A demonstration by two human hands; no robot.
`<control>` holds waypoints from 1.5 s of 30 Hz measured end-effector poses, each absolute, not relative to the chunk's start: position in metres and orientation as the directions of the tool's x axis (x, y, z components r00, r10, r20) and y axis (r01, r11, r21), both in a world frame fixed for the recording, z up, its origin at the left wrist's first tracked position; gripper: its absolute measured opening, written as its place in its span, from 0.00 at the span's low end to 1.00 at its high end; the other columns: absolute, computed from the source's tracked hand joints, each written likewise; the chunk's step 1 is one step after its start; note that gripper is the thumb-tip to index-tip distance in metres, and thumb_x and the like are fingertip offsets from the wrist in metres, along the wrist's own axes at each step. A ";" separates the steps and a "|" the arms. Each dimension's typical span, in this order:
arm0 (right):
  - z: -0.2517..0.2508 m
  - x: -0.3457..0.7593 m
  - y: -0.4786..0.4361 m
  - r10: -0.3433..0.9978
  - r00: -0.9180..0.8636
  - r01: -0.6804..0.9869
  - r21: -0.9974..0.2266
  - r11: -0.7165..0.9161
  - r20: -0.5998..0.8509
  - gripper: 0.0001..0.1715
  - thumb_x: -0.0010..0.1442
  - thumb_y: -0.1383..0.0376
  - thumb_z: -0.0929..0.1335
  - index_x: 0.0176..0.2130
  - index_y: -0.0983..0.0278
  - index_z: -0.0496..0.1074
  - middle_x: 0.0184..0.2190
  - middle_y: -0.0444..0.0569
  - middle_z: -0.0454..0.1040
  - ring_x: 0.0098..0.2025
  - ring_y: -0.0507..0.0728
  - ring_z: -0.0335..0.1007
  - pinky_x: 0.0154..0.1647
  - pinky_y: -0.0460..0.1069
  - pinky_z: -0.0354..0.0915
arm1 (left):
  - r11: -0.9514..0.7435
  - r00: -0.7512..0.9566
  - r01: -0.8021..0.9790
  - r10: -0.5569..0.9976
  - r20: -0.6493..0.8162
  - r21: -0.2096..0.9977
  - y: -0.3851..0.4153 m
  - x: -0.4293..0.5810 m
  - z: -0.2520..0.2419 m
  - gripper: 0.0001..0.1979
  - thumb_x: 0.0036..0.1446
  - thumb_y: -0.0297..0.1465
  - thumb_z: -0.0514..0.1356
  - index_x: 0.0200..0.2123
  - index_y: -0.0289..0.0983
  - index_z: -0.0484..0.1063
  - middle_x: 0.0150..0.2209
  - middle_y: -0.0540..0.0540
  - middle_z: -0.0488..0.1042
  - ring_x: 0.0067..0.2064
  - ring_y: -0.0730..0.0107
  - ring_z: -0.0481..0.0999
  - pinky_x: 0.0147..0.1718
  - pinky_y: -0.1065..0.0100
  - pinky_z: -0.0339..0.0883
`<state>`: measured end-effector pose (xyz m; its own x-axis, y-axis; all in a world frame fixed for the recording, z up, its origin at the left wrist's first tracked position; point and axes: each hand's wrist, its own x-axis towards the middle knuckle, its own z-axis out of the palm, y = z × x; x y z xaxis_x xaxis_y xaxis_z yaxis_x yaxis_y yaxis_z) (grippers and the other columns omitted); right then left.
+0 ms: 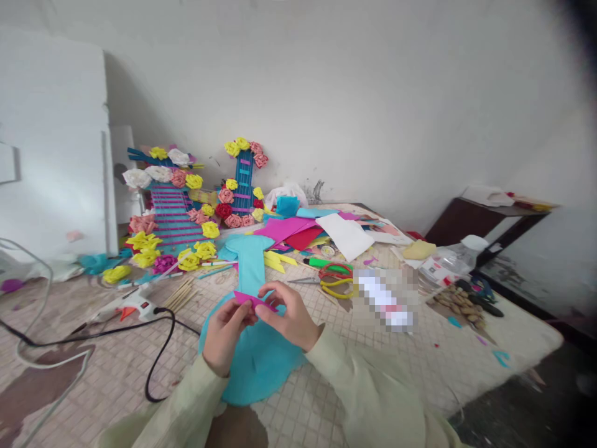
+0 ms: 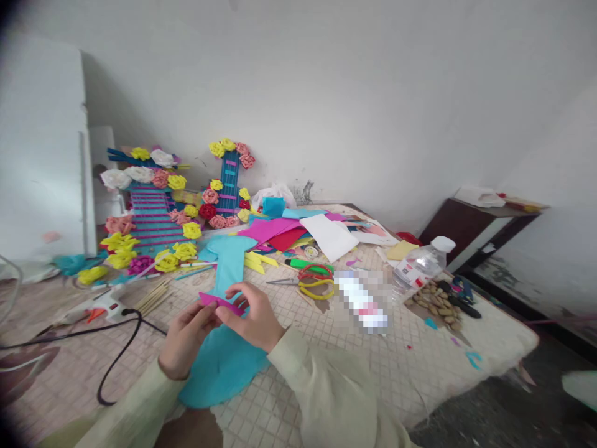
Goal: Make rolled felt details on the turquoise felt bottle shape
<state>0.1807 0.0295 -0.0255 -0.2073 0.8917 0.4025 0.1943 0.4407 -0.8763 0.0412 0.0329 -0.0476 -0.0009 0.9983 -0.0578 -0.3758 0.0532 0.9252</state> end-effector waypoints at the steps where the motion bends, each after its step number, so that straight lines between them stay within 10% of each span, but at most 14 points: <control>1: -0.027 0.180 0.031 0.916 -0.191 0.196 -0.900 0.388 0.353 0.14 0.51 0.62 0.67 0.39 0.64 0.68 0.34 0.47 0.71 0.33 0.52 0.66 0.34 0.46 0.64 | 0.041 -0.001 -0.359 0.999 -0.044 0.933 0.033 0.041 -0.049 0.11 0.40 0.35 0.65 0.25 0.33 0.72 0.19 0.51 0.71 0.23 0.74 0.69 0.24 0.72 0.63; 18: -0.034 0.180 0.039 0.915 -0.404 -0.012 -1.000 -0.004 0.001 0.19 0.49 0.54 0.68 0.29 0.69 0.69 0.20 0.45 0.70 0.19 0.48 0.64 0.21 0.44 0.63 | -0.010 -0.014 -0.219 1.000 0.008 0.976 0.038 0.036 -0.053 0.10 0.42 0.36 0.64 0.24 0.34 0.73 0.20 0.51 0.69 0.24 0.75 0.67 0.23 0.73 0.63; 38: -0.039 0.186 0.043 0.844 -0.533 0.072 -0.997 -0.024 -0.059 0.22 0.51 0.50 0.66 0.31 0.69 0.69 0.24 0.47 0.73 0.20 0.48 0.66 0.22 0.43 0.61 | 0.020 -0.149 -0.245 0.987 -0.058 0.969 0.044 0.028 -0.053 0.13 0.34 0.37 0.68 0.22 0.34 0.74 0.22 0.51 0.72 0.25 0.77 0.68 0.24 0.77 0.66; 45: -0.016 0.236 0.061 0.946 -0.324 0.678 -0.704 0.213 -0.026 0.11 0.56 0.61 0.64 0.35 0.65 0.72 0.31 0.46 0.76 0.29 0.50 0.72 0.30 0.42 0.64 | 0.030 -0.200 -0.193 0.977 -0.070 0.981 0.049 0.020 -0.054 0.13 0.35 0.39 0.67 0.23 0.35 0.75 0.22 0.51 0.72 0.24 0.76 0.69 0.25 0.76 0.66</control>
